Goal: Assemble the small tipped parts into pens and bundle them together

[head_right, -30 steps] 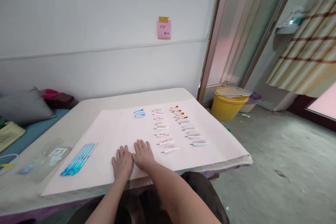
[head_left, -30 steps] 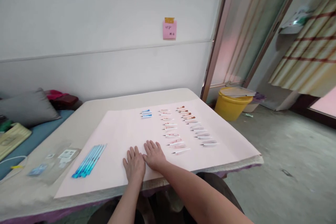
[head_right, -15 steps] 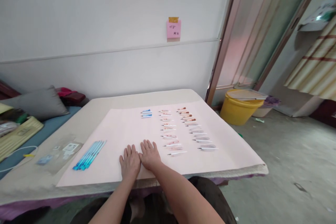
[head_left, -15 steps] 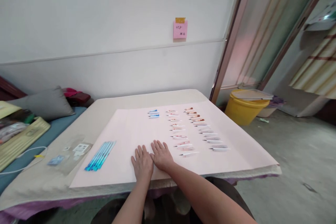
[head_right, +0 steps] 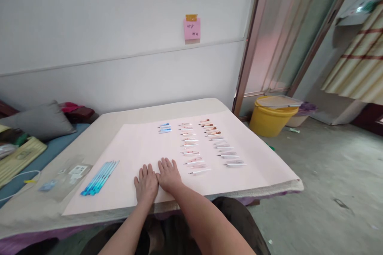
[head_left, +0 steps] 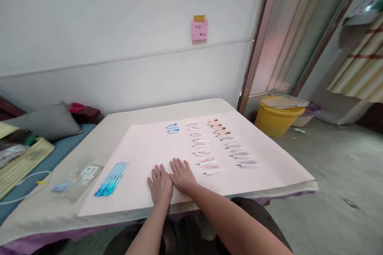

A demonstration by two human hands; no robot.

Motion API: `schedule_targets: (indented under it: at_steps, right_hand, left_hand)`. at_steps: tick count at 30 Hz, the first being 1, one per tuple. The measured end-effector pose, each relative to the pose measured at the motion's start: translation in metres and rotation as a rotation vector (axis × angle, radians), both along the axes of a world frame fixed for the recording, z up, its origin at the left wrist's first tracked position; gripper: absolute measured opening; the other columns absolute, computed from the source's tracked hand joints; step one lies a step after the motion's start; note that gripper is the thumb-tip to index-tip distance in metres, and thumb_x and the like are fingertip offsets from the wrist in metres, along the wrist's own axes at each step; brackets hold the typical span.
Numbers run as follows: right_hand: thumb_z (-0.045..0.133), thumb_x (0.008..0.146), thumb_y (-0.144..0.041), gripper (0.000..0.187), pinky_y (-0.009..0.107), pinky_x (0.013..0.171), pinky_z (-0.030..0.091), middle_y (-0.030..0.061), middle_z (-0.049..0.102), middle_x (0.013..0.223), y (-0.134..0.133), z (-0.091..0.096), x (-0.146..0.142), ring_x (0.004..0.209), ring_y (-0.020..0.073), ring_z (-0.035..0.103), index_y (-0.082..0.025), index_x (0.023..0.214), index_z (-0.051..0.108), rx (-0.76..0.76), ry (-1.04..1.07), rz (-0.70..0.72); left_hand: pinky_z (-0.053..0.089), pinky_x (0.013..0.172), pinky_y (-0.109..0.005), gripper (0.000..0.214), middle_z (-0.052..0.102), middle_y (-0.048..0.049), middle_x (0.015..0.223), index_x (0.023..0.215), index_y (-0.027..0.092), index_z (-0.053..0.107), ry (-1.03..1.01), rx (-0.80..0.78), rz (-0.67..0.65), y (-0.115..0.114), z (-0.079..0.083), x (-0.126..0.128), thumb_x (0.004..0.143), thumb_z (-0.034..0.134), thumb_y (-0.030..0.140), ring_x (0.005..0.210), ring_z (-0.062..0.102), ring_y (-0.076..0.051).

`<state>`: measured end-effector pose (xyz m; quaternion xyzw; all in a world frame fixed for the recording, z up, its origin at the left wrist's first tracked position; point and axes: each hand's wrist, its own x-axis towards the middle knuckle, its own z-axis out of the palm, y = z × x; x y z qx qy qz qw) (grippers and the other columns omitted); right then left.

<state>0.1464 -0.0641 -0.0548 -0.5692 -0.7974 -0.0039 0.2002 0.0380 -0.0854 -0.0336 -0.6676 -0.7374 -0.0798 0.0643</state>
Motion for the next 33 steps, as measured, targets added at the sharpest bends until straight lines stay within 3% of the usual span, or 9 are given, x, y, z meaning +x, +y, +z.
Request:
schedule_targets:
  at_steps: [9, 19, 23, 27, 33]
  right_hand:
    - [0.029, 0.093, -0.041, 0.052, 0.049, 0.106, 0.020, 0.0117, 0.034, 0.143, -0.001, 0.000, 0.001, 0.133, 0.0255, 0.028, -0.015, 0.137, 0.038, 0.007, 0.024, 0.005]
    - [0.030, 0.093, -0.040, 0.052, 0.050, 0.105, 0.022, 0.0132, 0.034, 0.143, -0.003, 0.005, 0.002, 0.132, 0.0278, 0.029, -0.014, 0.137, 0.038, -0.002, 0.009, 0.018]
    - [0.029, 0.094, -0.040, 0.051, 0.050, 0.105, 0.022, 0.0134, 0.034, 0.143, -0.002, 0.003, 0.003, 0.132, 0.0274, 0.029, -0.014, 0.138, 0.037, 0.014, 0.005, 0.024]
    - [0.028, 0.094, -0.043, 0.053, 0.049, 0.105, 0.023, 0.0122, 0.034, 0.143, -0.001, -0.001, 0.004, 0.133, 0.0270, 0.028, -0.015, 0.139, 0.035, 0.036, 0.010, 0.030]
    - [0.028, 0.095, -0.042, 0.051, 0.048, 0.106, 0.023, 0.0096, 0.034, 0.144, -0.003, -0.004, 0.005, 0.133, 0.0262, 0.027, -0.018, 0.140, 0.032, 0.053, -0.005, 0.033]
  left_hand:
    - [0.016, 0.103, -0.051, 0.050, 0.033, -0.0129, 0.145, 0.137, 0.017, 0.037, 0.001, -0.002, 0.012, 0.001, -0.001, 0.000, 0.090, 0.023, 0.028, 0.133, 0.024, -0.028]
    - [0.020, 0.100, -0.052, 0.049, 0.036, -0.0170, 0.141, 0.134, 0.016, 0.039, 0.038, -0.054, -0.011, -0.002, 0.017, 0.004, 0.088, 0.029, 0.029, 0.128, 0.029, -0.031]
    - [0.035, 0.088, -0.045, 0.042, 0.048, -0.0209, 0.125, 0.121, 0.011, 0.049, 0.078, -0.176, -0.088, 0.014, 0.032, -0.001, 0.084, 0.038, 0.027, 0.113, 0.044, -0.031]
    - [0.041, 0.074, -0.036, 0.029, 0.060, -0.0155, 0.102, 0.099, 0.014, 0.059, 0.063, -0.294, -0.153, 0.039, 0.045, -0.012, 0.085, 0.036, 0.025, 0.095, 0.054, -0.027]
    - [0.041, 0.078, -0.036, 0.031, 0.059, -0.0112, 0.105, 0.098, 0.018, 0.058, 0.002, -0.313, -0.257, 0.058, 0.058, -0.009, 0.087, 0.033, 0.033, 0.097, 0.054, -0.024]
